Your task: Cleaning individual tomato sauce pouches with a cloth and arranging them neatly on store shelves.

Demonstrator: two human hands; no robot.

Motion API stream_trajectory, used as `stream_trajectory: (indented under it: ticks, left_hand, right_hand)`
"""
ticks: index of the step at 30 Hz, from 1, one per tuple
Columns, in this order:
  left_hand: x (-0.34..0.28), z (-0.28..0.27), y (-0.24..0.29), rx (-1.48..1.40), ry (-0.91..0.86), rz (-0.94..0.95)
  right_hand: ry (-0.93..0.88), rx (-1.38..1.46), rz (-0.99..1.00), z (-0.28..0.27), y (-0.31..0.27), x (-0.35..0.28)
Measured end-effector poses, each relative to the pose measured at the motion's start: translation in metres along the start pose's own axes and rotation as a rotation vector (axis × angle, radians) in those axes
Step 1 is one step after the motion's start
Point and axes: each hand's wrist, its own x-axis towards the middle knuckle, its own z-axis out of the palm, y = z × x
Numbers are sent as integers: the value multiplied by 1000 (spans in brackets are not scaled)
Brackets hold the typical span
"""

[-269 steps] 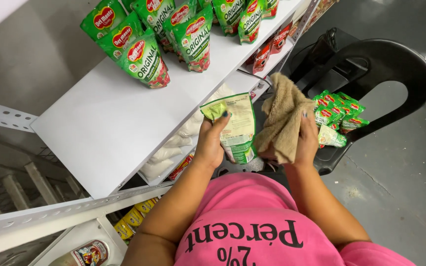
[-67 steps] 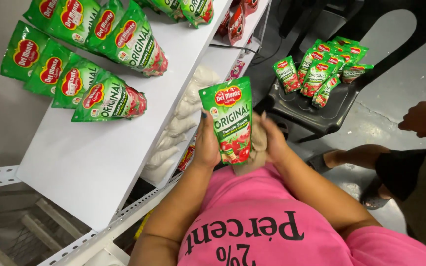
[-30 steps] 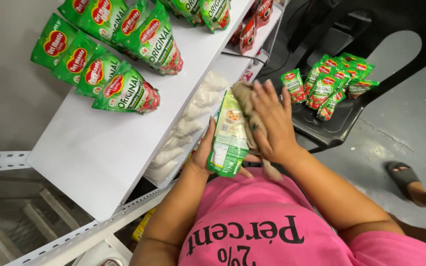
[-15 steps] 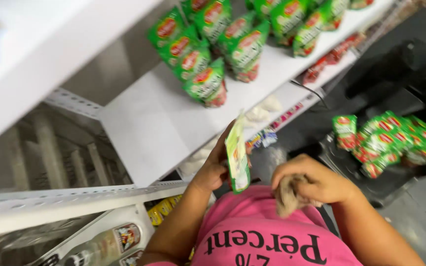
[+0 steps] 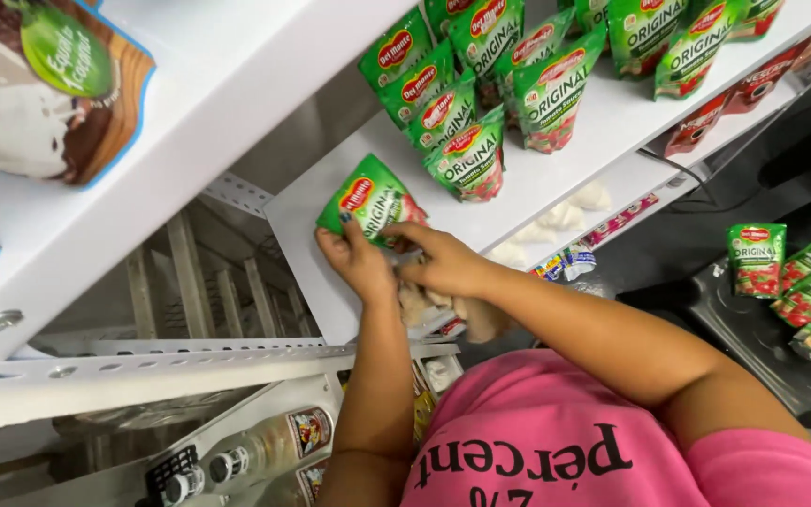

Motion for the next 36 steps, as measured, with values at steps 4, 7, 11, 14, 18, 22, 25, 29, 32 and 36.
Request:
stream_trajectory:
  ticks: [4, 7, 11, 14, 18, 22, 25, 29, 32, 36]
  left_hand:
    - [42, 15, 5, -94, 73, 15]
    - [80, 26, -21, -120, 58, 21]
    - [100, 53, -9, -236, -60, 42]
    - [117, 56, -31, -272, -120, 0]
    - [133, 58, -61, -304, -124, 0]
    - [134, 58, -61, -360, -57, -50]
    - [137, 61, -61, -361, -24, -81]
    - [144, 61, -68, -307, -75, -9]
    - [139, 56, -34, -323, -122, 64]
    - [99, 51, 46, 142, 128, 200]
  right_hand:
    - [37, -15, 174, 8, 30, 48]
    - [47, -16, 257, 7, 26, 75]
    - [103, 84, 277, 5, 28, 102]
    - [128, 69, 327, 6, 60, 122]
    - [153, 95, 360, -1, 51, 123]
    - [136, 145, 413, -7, 33, 116]
    - [140, 158, 424, -3, 41, 125]
    - [128, 175, 436, 11, 59, 120]
    - [213, 333, -44, 32, 93, 85]
    - [72, 454, -118, -1, 64, 2]
